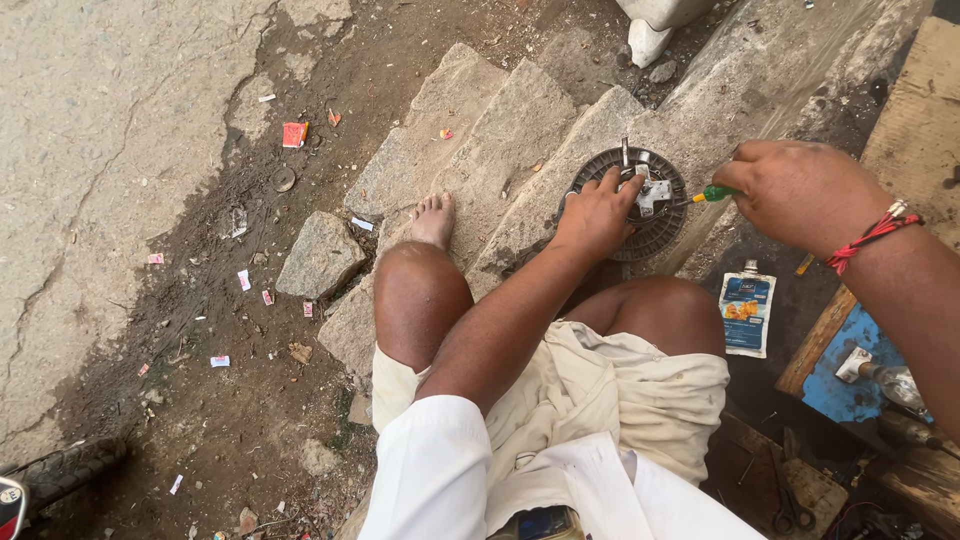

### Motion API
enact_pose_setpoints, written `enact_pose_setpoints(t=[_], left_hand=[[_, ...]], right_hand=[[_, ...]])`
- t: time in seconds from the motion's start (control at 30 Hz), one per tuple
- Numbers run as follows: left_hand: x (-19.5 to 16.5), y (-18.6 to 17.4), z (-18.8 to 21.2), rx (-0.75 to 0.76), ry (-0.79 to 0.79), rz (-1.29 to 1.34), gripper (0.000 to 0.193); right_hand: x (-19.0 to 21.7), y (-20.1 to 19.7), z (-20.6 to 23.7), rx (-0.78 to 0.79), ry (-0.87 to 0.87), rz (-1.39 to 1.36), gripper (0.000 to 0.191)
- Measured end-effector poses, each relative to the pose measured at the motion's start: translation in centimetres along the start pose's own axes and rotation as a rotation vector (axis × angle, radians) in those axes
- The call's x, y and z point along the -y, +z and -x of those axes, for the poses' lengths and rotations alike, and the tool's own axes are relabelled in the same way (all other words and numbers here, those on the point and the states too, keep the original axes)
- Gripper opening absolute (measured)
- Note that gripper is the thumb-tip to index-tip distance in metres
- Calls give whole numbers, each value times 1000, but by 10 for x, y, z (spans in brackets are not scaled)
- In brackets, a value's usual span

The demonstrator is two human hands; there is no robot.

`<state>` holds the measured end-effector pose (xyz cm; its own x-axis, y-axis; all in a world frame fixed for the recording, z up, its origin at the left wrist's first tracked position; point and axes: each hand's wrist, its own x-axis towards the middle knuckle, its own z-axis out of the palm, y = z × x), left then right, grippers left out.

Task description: The person sits on the ground repairing an electric motor with a fan blade. They unscrew and separate the motor housing by hand, manipulate the rotor and windings, reposition the motor on its fan base, and use a screwdriver to tighten components on the assembly.

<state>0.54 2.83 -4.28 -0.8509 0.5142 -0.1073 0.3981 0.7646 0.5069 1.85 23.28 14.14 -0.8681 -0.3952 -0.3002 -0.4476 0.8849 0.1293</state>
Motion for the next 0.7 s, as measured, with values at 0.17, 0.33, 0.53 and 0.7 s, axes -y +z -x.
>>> enact_pose_setpoints(t=[0.17,0.33,0.53,0.7], left_hand=[[-1,-3,-2,-7,-2,-11,87],[-4,-3,-1,-11,23,-79,87],[-3,1,-4,-32,23,-111,78],[-1,5,-5,-42,35,-127,77]], right_hand=[[10,-4,-9,-21,-90,10,22],[15,-8,-14,27,-115,0,26],[11,-8,-24,107,-55,-45,23],[5,-8,-29,169,-18,-34,23]])
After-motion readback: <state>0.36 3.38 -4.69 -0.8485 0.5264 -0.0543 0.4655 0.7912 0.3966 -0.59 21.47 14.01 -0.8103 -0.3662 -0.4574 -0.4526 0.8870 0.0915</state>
